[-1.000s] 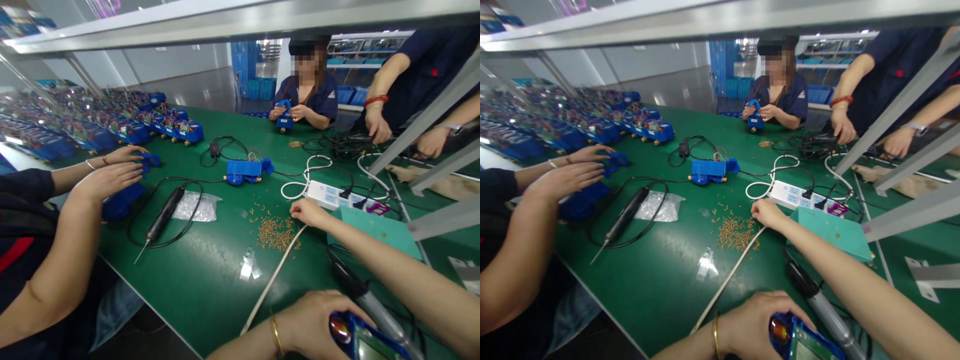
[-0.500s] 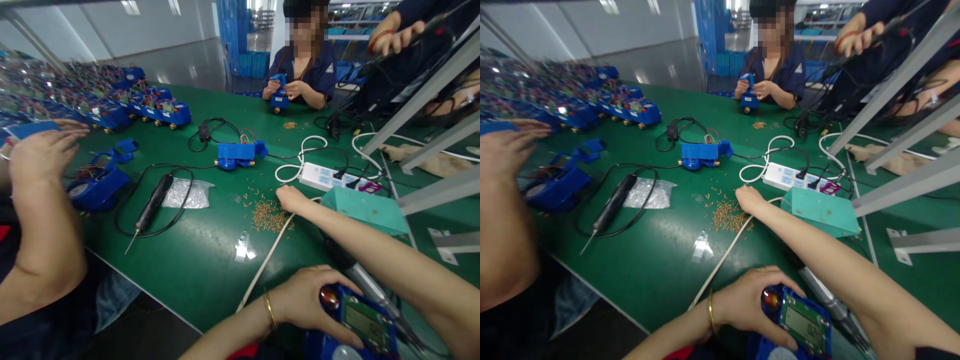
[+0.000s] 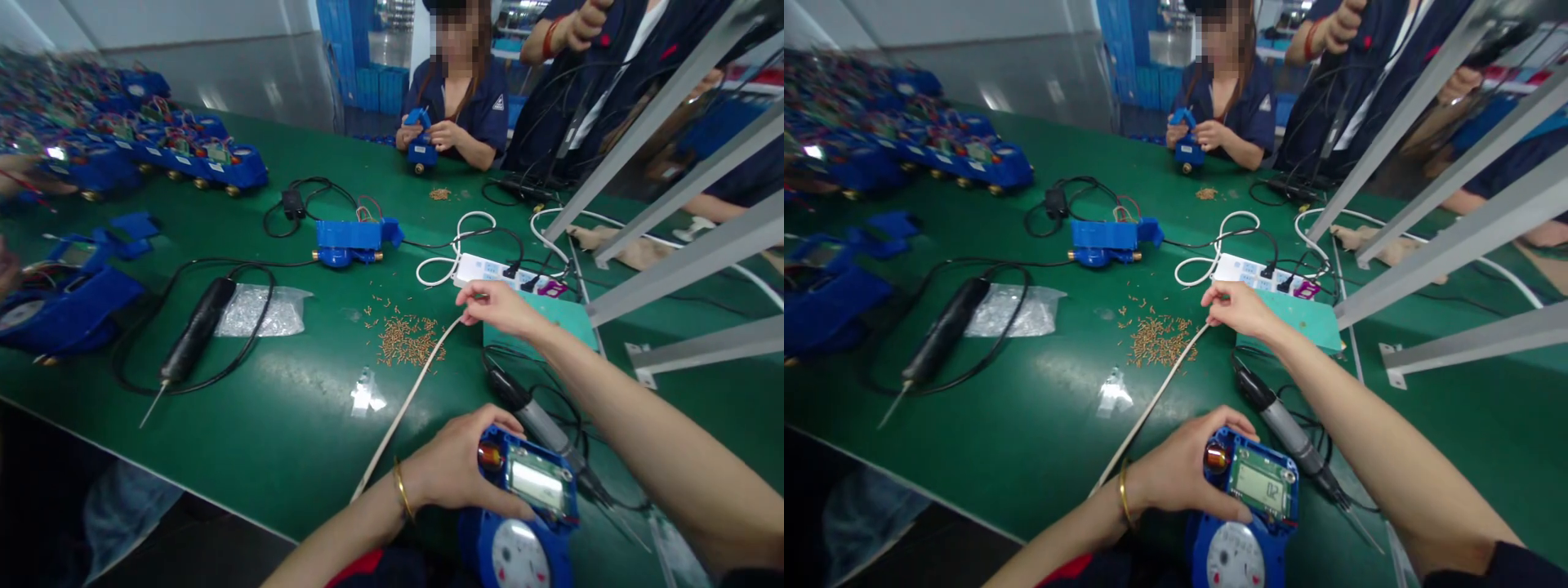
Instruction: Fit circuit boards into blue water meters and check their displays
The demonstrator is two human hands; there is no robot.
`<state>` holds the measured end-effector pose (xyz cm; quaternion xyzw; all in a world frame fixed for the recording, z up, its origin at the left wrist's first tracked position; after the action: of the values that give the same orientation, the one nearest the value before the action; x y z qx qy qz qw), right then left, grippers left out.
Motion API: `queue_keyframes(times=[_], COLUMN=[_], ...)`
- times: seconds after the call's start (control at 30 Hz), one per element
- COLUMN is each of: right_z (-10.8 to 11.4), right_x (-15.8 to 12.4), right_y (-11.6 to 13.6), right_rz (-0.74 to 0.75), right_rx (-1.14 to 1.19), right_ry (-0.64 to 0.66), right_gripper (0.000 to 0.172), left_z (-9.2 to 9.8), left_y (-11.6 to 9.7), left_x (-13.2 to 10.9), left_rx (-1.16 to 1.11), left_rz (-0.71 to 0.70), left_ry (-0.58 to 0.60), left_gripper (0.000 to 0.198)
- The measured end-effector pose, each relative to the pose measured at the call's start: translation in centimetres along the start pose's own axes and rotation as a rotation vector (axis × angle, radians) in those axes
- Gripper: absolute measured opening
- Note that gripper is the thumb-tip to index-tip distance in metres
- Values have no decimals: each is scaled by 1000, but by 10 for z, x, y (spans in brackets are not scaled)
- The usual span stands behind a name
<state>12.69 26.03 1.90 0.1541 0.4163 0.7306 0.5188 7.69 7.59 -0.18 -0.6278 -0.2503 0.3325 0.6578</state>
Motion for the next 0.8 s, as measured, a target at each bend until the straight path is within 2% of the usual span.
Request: queue_keyframes(times=[0.13,0.27,0.47,0.63,0.8], right_z=[15,18,13,10,0], right_x=[-60,-113,-152,-162,-163], right_y=[-11,-38,-70,-55,-13], right_rz=[-23,-114,-247,-252,-124], right_rx=[309,514,675,688,468], right_ry=[-38,-120,-239,-274,-162], right_gripper=[17,27,43,45,30], left_z=[0,2,2,2,3], left_y=[1,0,-1,-1,0], left_x=[0,0,1,1,2], left_rx=[-52,-58,-3,9,20], left_rz=[8,12,34,38,38], left_ry=[8,-2,24,20,23], left_gripper=[75,73,69,68,68])
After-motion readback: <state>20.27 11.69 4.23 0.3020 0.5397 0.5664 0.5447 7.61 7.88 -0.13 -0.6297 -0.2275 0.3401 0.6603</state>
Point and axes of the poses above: each hand's wrist, its own x-axis towards the middle knuckle, its own z-axis out of the back of the hand, y = z × x, the point moved 9 cm from there along x, towards the middle knuckle, and after that the axes turned 3 degrees about x, right-handed, at the moved point
